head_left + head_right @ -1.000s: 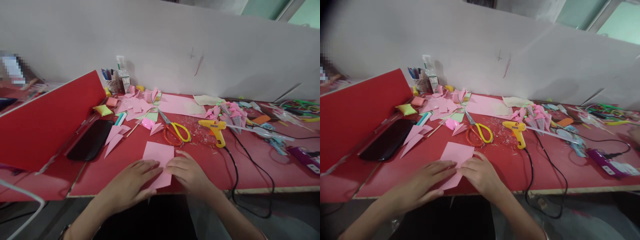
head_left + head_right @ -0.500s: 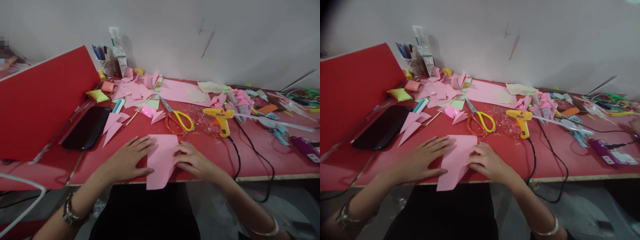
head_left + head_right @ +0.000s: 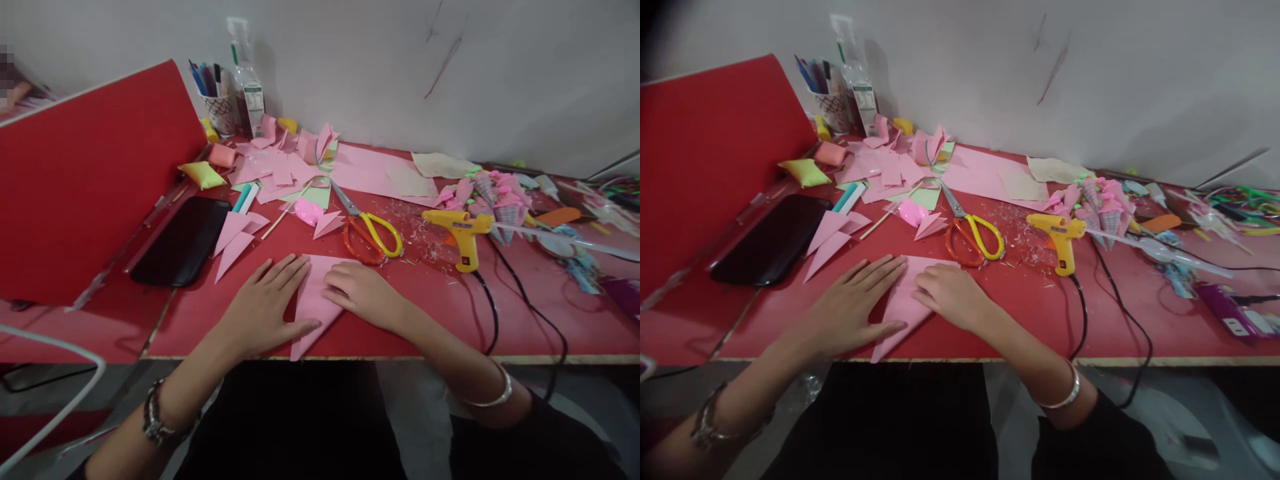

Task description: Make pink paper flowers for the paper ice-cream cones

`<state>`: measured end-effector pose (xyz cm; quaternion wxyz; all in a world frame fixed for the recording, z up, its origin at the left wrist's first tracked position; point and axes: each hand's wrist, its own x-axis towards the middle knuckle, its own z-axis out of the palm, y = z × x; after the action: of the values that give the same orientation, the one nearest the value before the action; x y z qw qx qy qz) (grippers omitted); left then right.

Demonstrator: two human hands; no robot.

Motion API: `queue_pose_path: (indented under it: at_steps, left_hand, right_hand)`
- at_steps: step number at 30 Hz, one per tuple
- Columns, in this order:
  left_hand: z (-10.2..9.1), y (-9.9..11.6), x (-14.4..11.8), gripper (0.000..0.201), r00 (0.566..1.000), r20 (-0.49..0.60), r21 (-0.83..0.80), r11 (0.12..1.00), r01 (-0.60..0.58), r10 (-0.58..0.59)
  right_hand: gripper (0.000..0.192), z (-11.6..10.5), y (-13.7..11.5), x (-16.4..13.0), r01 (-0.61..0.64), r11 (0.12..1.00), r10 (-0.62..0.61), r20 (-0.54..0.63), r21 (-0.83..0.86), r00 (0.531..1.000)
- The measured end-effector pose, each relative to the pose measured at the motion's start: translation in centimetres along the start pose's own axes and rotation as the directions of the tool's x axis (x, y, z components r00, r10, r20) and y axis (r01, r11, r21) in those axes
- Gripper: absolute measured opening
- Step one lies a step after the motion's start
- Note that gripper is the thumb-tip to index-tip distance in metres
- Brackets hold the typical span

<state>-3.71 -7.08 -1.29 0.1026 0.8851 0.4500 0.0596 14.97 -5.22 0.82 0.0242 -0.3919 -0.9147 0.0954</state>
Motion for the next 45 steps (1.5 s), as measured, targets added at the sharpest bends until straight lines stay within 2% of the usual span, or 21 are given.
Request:
queue_pose_path:
  at_steps: [5,18,24,45]
  left_hand:
    - [0.2,-0.1,0.1,0.075,1.0,-0.014,0.002,1.0,-0.005,0.005]
    - [0.4,-0.4,0.1,0.079,1.0,-0.013,0.042,0.999,-0.008,0.009]
    - [0.6,-0.5,0.2,0.081,1.0,-0.007,0.05,0.998,-0.022,0.023]
    - [0.4,-0.4,0.0,0.081,0.999,-0.003,0.044,0.998,-0.04,0.04]
  right_hand:
    - [0.024,0.5,0.3,0.7,0.021,1.0,-0.021,-0.023,-0.004,1.0]
    - [0.025,1.4,0.5,1.4,-0.092,0.989,0.103,-0.093,0.118,0.99]
    - [0.029,1.6,0.5,1.4,-0.095,0.993,0.102,-0.116,0.068,0.988]
    - [0.028,1.5,0.2,1.5,-0.172,0.982,0.177,-0.075,0.072,0.981]
